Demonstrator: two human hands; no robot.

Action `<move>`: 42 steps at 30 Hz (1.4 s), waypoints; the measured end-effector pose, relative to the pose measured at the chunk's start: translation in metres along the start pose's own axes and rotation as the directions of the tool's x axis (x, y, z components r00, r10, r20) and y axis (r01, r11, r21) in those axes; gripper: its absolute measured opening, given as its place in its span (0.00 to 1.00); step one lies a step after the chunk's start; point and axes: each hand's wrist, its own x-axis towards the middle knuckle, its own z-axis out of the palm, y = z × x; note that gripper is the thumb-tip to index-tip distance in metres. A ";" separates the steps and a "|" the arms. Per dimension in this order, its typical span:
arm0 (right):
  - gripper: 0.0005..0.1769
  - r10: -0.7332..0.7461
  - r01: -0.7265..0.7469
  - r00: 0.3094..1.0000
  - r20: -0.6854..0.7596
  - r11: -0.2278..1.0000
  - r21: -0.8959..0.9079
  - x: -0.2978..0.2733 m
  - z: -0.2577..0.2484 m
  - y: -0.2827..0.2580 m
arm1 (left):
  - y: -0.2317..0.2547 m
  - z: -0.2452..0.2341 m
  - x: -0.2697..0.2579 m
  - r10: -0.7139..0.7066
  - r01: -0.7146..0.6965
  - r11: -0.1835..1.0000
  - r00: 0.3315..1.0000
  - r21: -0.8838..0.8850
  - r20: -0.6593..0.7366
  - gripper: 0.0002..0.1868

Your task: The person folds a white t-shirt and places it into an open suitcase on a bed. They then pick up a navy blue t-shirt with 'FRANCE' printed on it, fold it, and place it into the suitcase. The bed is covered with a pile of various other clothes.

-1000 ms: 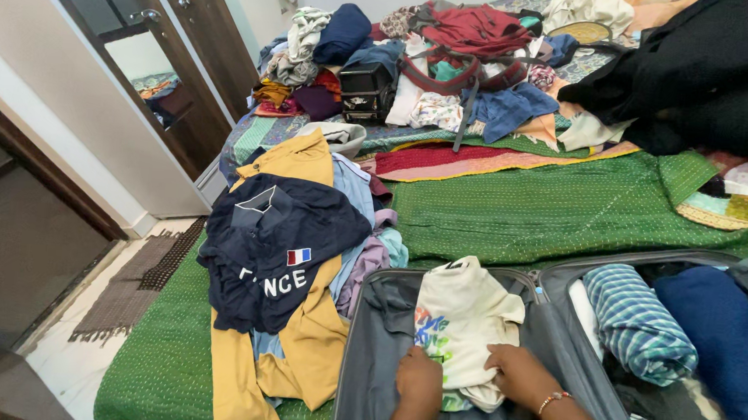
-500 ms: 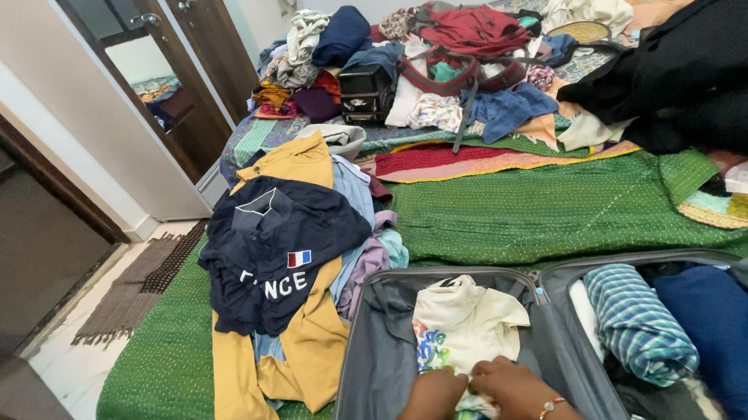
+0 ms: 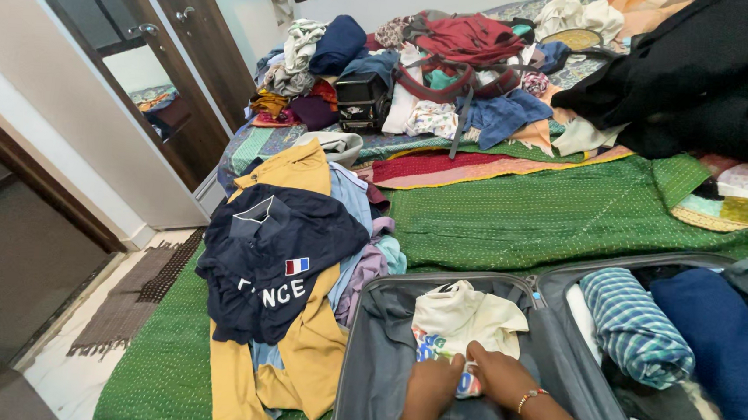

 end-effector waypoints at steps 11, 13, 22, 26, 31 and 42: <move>0.10 0.123 -0.115 0.991 0.042 0.980 -0.162 0.021 -0.002 -0.008 | -0.003 -0.018 -0.024 0.141 -0.198 0.969 0.934 -0.146 -0.327 0.17; 0.09 -0.275 0.130 0.930 -0.243 0.867 -0.482 0.010 0.010 -0.027 | -0.007 -0.004 -0.013 0.075 -0.137 0.966 0.962 -0.222 -0.264 0.10; 0.13 -0.352 0.274 0.936 -0.016 0.757 -0.594 -0.013 0.034 -0.021 | 0.002 -0.002 0.015 -0.193 0.217 0.967 0.965 -0.130 0.178 0.10; 0.10 -0.442 0.288 0.867 -0.232 0.822 -0.492 -0.006 0.036 -0.011 | 0.001 0.023 0.012 0.006 0.020 0.997 0.947 0.080 -0.322 0.12; 0.09 -0.163 0.129 0.983 -0.081 0.938 -0.321 0.008 0.009 -0.022 | -0.017 0.038 0.023 0.352 -0.278 0.930 0.495 0.239 -0.794 0.17; 0.13 -0.384 0.224 0.881 -0.276 0.853 -0.472 0.003 0.020 -0.012 | 0.002 0.041 0.043 0.038 0.042 0.994 0.750 0.105 -0.660 0.12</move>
